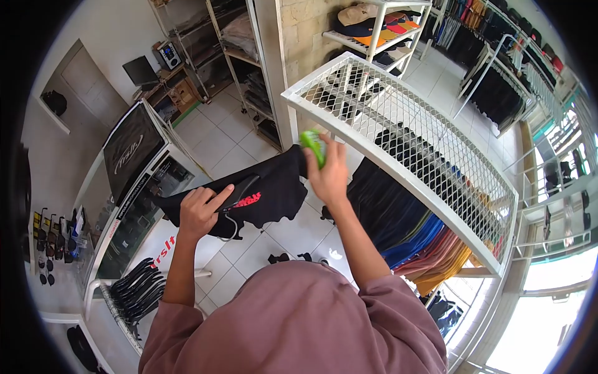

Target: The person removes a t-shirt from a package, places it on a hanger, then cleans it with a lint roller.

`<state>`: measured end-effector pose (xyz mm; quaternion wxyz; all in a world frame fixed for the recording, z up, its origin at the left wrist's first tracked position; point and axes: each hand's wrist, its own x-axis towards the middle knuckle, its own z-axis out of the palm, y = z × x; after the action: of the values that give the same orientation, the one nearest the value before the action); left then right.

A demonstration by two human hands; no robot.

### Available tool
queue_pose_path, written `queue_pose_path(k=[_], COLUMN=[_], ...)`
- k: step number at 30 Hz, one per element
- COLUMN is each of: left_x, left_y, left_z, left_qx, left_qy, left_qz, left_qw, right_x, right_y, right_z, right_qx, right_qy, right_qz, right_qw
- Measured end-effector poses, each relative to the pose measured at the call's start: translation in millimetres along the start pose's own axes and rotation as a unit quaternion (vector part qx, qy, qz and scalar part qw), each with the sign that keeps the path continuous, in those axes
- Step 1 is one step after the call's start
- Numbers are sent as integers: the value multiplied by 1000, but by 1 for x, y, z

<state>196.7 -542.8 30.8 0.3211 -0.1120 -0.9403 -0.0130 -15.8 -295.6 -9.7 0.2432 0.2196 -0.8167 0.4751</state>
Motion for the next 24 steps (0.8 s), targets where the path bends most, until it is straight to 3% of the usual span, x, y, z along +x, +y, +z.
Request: queue_pose_path(k=[2,3,5,6,8,11,14,16,17,20,22,24], left_x=[4,9,15,18,19,23,28,37,44,66,66,67], left_y=[3,3,6,7,5,1,-11,-21,-25,-38,-37,-21], left_z=[2,3,-2,-4,-8,-14,0,7,4,5,22,46], left_qx=[-15,-27,-36,-44,-75,-160,-227,-241,-226,-198,-172,-159], left_qy=[-11,-16,-20,-22,-8,8,14,20,-14,-9,-5,142], left_qz=[3,12,12,7,-10,-74,-133,-146,-195,-147,-129,-262], left_qw=[1000,999,999,999,997,984,965,959,954,969,977,941], right_x=[-4,-7,-10,-11,-12,-17,-8,-10,-12,-18,-32,-50], right_y=[-40,-43,-46,-30,30,75,19,-5,-11,-22,-23,-22], right_z=[-14,-15,-17,-14,-3,-6,-26,-24,-24,-24,-12,8], right_qx=[70,69,40,38,-17,49,227,265,251,311,306,298], right_qy=[-107,-106,-215,-212,-203,-190,-282,-371,-407,-511,-464,-416], right_qz=[-106,-103,-127,-124,67,85,162,102,43,138,166,191], right_qw=[986,987,967,969,977,977,918,884,877,789,815,838])
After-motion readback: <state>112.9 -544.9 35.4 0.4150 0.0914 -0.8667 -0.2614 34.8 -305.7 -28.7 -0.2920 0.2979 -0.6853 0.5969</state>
